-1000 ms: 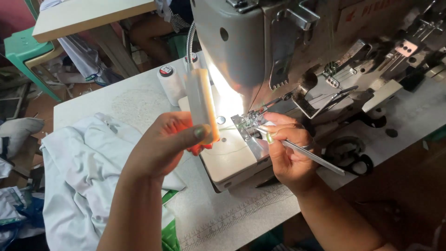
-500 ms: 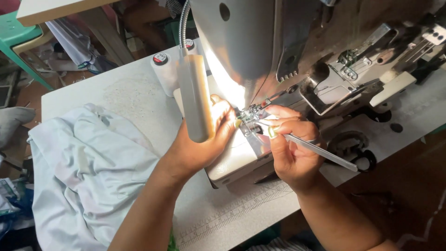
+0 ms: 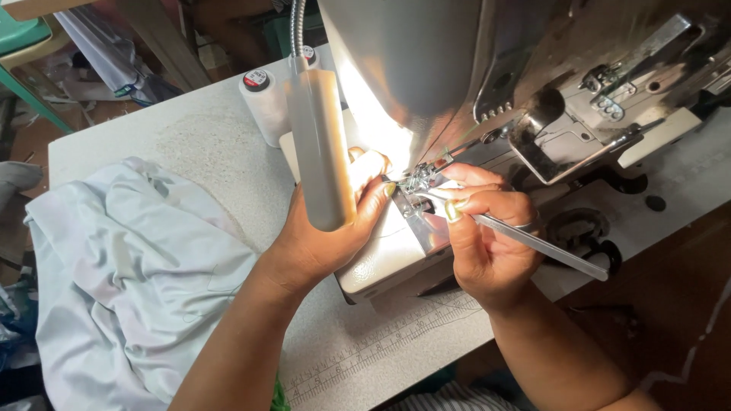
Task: The person threads a sewing machine using a small metal tool to guide the thread through the needle area. They repeatedly pull the thread, adjust its path with the tool, and use scissors to trim excess thread.
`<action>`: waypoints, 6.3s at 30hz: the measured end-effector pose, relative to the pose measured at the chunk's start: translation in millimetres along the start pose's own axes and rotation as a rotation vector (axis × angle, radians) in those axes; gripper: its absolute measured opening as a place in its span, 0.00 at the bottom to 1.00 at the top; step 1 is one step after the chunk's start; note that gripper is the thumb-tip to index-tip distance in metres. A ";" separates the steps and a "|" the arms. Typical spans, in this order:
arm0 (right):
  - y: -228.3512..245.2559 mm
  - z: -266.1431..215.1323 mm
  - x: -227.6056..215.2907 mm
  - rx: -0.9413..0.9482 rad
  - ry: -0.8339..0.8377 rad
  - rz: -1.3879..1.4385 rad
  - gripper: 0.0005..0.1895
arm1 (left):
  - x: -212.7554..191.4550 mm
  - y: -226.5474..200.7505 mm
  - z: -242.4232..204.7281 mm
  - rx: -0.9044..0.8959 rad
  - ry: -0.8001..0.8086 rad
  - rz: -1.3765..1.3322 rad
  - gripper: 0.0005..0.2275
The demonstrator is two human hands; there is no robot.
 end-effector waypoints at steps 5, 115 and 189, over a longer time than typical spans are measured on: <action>5.5 2.3 4.2 -0.012 0.009 -0.005 0.03 | 1.2 5.9 0.4 0.104 -0.036 0.040 0.06; -1.0 -4.1 -0.6 -0.058 0.046 -0.010 0.02 | 11.5 -40.4 -18.7 0.642 -0.198 0.329 0.07; 5.9 9.0 -19.8 -0.042 -0.065 0.066 0.05 | -1.0 -12.3 -7.6 0.207 -0.058 0.066 0.04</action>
Point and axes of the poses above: each hand's wrist, its own z-axis towards the middle knuckle, its own x-axis out of the palm, y = z × x, the point moved 5 cm from there along z, towards the middle knuckle, and after that the axes turned 4 degrees about -y, right-handed, at the moved point
